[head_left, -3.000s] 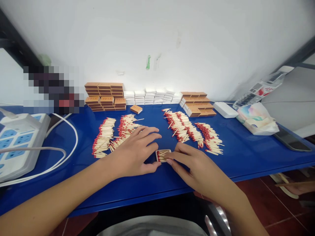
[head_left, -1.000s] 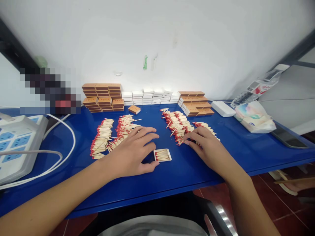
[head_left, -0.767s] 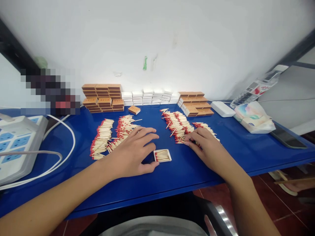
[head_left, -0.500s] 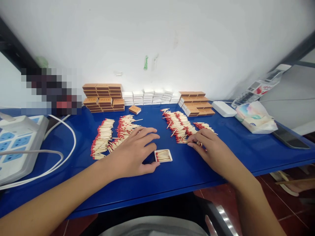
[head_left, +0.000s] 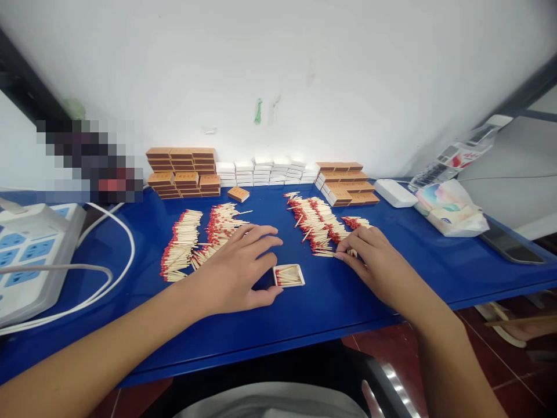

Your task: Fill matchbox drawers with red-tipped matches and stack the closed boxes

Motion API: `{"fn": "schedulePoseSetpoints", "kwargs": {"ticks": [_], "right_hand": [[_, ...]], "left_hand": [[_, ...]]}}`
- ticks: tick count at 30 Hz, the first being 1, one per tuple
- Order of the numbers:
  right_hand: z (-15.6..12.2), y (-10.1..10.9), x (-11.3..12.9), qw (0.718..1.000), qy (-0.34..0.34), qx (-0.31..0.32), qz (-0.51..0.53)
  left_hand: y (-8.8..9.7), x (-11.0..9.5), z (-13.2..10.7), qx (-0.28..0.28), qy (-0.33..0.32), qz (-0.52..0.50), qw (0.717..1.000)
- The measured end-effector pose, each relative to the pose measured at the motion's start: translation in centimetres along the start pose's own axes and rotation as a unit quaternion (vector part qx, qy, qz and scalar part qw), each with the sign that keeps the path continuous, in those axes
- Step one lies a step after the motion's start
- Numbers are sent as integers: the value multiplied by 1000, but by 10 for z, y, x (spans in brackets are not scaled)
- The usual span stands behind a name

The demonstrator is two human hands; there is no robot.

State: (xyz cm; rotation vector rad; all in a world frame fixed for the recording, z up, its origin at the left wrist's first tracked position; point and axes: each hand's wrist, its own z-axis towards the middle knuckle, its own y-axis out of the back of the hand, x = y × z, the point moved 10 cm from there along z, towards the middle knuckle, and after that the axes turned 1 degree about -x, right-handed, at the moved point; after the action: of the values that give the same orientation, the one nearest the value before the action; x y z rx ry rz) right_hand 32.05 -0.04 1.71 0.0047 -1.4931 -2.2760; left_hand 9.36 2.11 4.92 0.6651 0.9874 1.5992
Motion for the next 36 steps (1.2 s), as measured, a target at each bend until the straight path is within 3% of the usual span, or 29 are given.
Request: {"fn": "schedulePoseSetpoints", "kwargs": {"ticks": [9,17,25,36], "right_hand": [[-3,-3,-6,1000,-5,15,5],[-1,6,9,1000,-2,4,-12],[1,-9,17,1000,-5,13,-4],[3,-5,19,1000,-4,0,21]], "left_hand": [[0,-1,0,1,-1,-1,1000],[-2,0,0,0,-1,5,1000],[0,-1,0,4,2,3,1000],[-1,0,1,9,8,-6,1000]]}}
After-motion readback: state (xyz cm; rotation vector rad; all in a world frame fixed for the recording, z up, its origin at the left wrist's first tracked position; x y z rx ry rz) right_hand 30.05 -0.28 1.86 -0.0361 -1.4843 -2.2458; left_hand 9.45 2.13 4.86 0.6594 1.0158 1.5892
